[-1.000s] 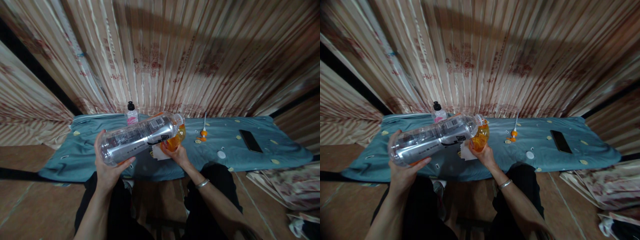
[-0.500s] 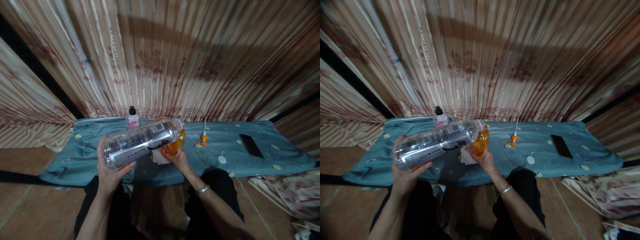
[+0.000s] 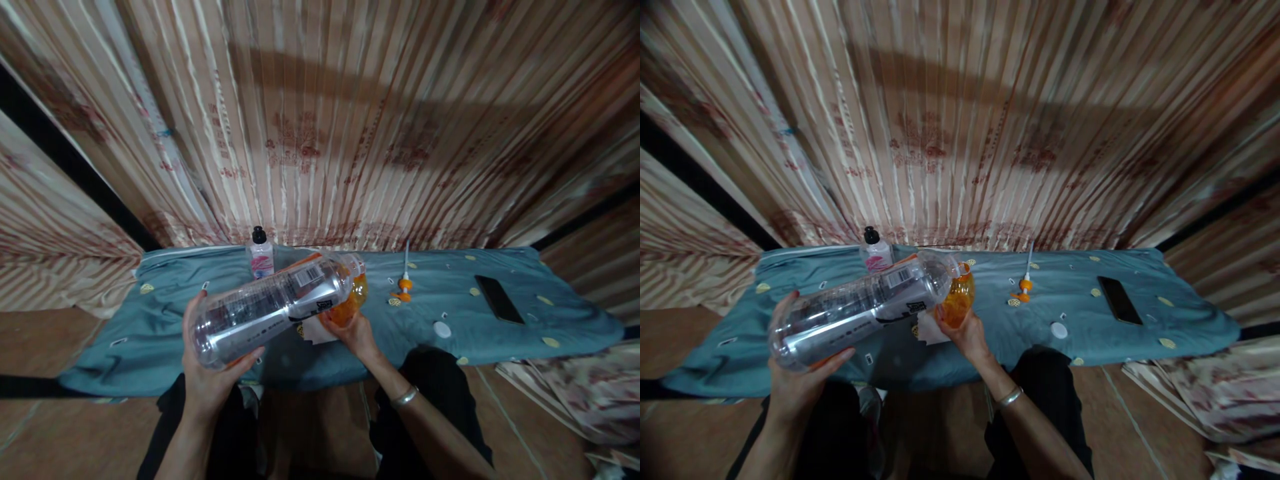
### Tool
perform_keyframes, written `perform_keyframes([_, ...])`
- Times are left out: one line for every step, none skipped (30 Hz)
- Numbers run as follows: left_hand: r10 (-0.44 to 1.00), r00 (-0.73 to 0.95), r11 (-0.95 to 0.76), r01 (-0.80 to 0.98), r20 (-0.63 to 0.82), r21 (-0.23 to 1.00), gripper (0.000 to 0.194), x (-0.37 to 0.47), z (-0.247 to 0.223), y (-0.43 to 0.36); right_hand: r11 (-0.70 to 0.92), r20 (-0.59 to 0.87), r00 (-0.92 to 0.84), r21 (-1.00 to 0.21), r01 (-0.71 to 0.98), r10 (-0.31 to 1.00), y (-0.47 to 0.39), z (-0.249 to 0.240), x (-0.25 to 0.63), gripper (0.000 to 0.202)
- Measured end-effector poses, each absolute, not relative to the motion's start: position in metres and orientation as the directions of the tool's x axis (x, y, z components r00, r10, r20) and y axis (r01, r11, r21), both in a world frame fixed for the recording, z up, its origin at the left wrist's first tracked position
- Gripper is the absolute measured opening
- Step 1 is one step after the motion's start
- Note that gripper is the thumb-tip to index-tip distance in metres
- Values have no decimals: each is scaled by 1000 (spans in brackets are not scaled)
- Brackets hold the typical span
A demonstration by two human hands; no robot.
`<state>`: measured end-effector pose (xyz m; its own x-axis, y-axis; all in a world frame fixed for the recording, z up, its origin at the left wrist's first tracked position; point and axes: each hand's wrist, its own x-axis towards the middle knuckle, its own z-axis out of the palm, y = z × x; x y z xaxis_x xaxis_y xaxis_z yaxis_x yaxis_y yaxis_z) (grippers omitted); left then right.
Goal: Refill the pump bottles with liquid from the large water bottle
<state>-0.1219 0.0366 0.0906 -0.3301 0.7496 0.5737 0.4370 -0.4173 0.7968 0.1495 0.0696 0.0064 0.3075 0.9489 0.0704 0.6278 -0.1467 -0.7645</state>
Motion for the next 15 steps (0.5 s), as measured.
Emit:
perform_keyframes([748,-327,-418,443,577,793,112,-123,90,37,-154,53,305,-772,617,951,69,8,149,41])
perform_keyframes([751,-318,-416,452,578,789,111,-124,90,37,-162,38,302,-779,606,952,69,9,149,41])
perform_keyframes([755,-306,-415,462,581,783,111,-125,90,37,-165,31,303,-783,599,952,69,10,148,41])
perform_keyframes([760,-289,-416,473,582,777,112,-125,90,36,-166,29,305,-788,593,952,69,10,148,41])
perform_keyframes([761,-278,-419,480,587,771,112,-126,89,36,-164,31,307,-792,588,951,69,10,148,41])
perform_keyframes([753,-279,-427,482,596,765,113,-125,89,36,-159,36,308,-795,585,951,69,10,148,41])
perform_keyframes([744,-291,-431,479,601,765,114,-125,89,37,-153,43,307,-797,585,951,69,9,148,40])
perform_keyframes([738,-303,-432,473,603,768,115,-124,89,37,-148,49,306,-797,586,951,69,8,148,39])
perform_keyframes([737,-314,-427,468,598,774,116,-123,89,37,-147,51,307,-795,588,950,69,6,149,39])
perform_keyframes([741,-323,-419,462,589,781,116,-122,89,37,-149,52,309,-792,593,950,69,4,149,39])
perform_keyframes([747,-328,-408,460,578,789,116,-122,88,38,-151,53,310,-787,598,949,70,3,150,39])
perform_keyframes([748,-335,-400,460,572,793,116,-121,88,38,-151,55,308,-782,605,950,70,1,151,39])
perform_keyframes([747,-341,-395,464,571,793,115,-121,89,38,-146,62,304,-775,614,951,70,-1,152,39])
perform_keyframes([744,-342,-393,471,574,790,115,-120,89,38,-135,78,299,-764,631,951,70,-3,152,39])
perform_keyframes([739,-341,-396,478,581,784,115,-120,89,37,-124,99,295,-751,649,950,70,-4,153,39])
